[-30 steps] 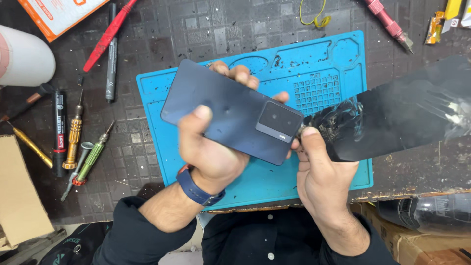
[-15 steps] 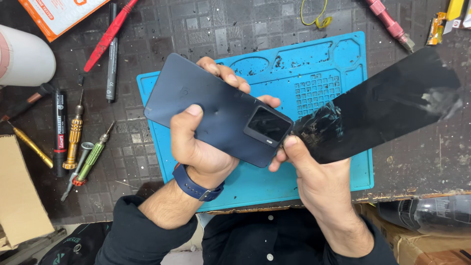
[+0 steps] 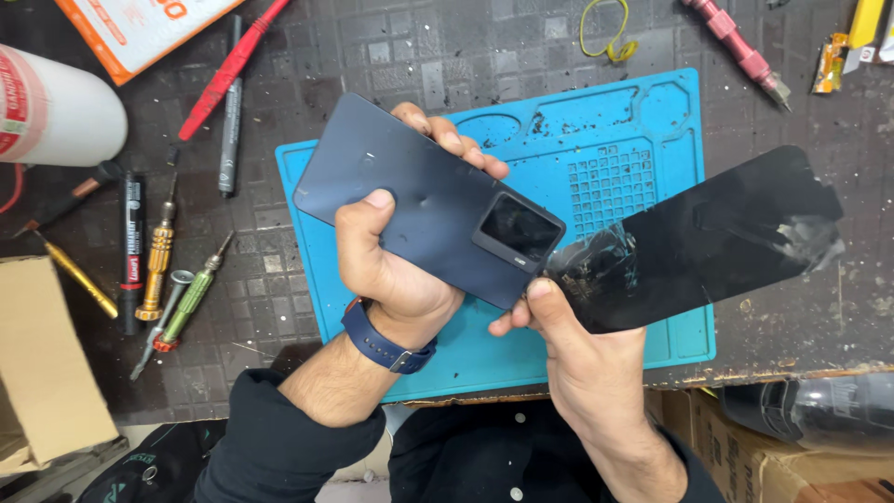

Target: The person pries open the back cover of a smartphone using a yellow pry tool, removes the back cover and battery assembly, and then uses tweezers to work on the internal components on a blue repair mat.

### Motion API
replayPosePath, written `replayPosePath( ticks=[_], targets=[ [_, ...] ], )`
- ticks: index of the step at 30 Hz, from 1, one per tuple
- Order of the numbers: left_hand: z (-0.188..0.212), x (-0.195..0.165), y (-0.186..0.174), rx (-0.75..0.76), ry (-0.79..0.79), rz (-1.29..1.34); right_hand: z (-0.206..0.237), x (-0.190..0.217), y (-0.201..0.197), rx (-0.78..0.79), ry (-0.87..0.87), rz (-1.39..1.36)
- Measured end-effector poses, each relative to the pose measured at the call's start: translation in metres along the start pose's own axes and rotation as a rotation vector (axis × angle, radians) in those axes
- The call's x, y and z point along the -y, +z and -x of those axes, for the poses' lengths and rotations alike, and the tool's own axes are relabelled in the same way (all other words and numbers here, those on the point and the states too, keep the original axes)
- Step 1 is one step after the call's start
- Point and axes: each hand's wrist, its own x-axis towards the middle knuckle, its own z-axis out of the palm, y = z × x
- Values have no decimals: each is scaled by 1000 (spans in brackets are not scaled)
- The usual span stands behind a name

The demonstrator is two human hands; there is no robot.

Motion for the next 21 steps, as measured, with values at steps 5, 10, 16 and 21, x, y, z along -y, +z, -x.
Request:
replayPosePath(
  ticks=[5,10,16,21],
  targets=[
    [-1,2,0,-1,-17,50,1,0,-2,20,39,4],
    [-2,2,1,-6,-57,119,0,-1,-6,29,86,18],
    [-5,1,1,-46,-95,138,-2,-2,-7,104,1,170],
    [-3,2,0,-39,-71,86,-4,4,-6,82,54,291]
  ],
)
